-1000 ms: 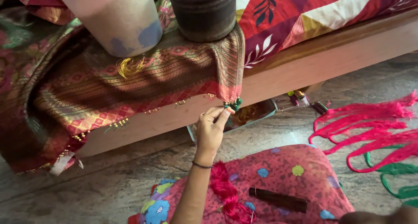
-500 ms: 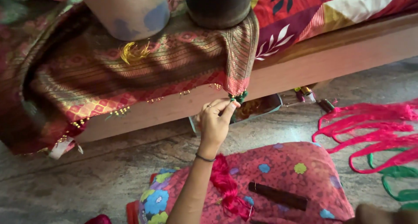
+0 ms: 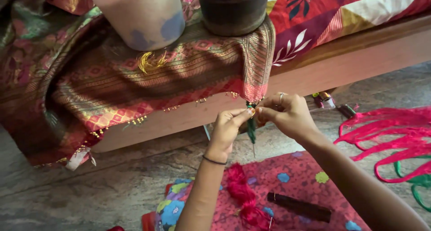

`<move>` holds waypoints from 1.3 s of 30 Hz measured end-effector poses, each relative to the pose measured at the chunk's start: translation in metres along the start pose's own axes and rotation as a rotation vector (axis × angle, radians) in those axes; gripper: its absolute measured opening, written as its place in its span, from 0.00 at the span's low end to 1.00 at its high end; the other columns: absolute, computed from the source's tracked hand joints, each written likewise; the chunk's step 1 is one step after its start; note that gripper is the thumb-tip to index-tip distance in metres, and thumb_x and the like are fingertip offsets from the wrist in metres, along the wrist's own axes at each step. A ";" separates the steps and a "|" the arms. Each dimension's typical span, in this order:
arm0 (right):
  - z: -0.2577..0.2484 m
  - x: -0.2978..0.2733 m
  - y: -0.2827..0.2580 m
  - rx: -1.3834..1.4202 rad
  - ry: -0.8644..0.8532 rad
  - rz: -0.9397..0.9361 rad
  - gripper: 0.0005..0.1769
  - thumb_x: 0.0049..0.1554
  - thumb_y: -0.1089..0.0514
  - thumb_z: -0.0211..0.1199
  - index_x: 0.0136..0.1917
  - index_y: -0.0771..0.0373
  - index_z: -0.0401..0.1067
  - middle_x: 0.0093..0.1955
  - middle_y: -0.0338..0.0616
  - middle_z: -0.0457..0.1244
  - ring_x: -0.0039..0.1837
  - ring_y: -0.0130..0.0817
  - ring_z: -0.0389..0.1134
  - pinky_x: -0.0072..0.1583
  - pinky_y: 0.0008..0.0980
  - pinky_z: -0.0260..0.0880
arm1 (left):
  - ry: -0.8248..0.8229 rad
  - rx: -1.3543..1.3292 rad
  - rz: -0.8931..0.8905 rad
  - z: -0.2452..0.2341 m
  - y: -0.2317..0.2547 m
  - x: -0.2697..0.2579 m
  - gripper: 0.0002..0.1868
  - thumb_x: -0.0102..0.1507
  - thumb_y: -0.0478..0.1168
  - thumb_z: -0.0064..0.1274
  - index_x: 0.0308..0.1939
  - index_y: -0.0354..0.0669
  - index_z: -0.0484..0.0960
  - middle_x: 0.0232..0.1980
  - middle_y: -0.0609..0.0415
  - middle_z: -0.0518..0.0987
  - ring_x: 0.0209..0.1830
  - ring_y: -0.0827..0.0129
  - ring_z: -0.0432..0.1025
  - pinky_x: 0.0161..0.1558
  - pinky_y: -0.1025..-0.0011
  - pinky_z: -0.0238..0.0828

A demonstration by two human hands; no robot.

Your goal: Tying decorative tassels onto the edge of a sari fabric.

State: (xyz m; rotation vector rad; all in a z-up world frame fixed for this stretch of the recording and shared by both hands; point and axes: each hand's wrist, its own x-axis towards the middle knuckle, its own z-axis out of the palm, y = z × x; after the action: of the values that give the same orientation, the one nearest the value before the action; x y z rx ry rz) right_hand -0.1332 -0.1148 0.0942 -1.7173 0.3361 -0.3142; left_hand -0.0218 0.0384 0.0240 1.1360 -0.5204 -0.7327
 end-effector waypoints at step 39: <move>0.029 0.010 0.032 -0.360 0.103 -0.333 0.14 0.52 0.64 0.66 0.53 0.67 0.78 0.36 0.50 0.71 0.38 0.32 0.77 0.40 0.32 0.75 | 0.614 0.603 0.323 0.042 -0.002 -0.019 0.06 0.61 0.39 0.58 0.34 0.46 0.90 0.43 0.61 0.85 0.47 0.63 0.73 0.54 0.65 0.68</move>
State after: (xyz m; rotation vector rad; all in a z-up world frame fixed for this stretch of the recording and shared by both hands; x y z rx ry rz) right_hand -0.1139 -0.0978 0.0583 -2.1199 0.1865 -0.6160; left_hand -0.0646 0.0267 0.0364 1.6998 -0.3872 0.0899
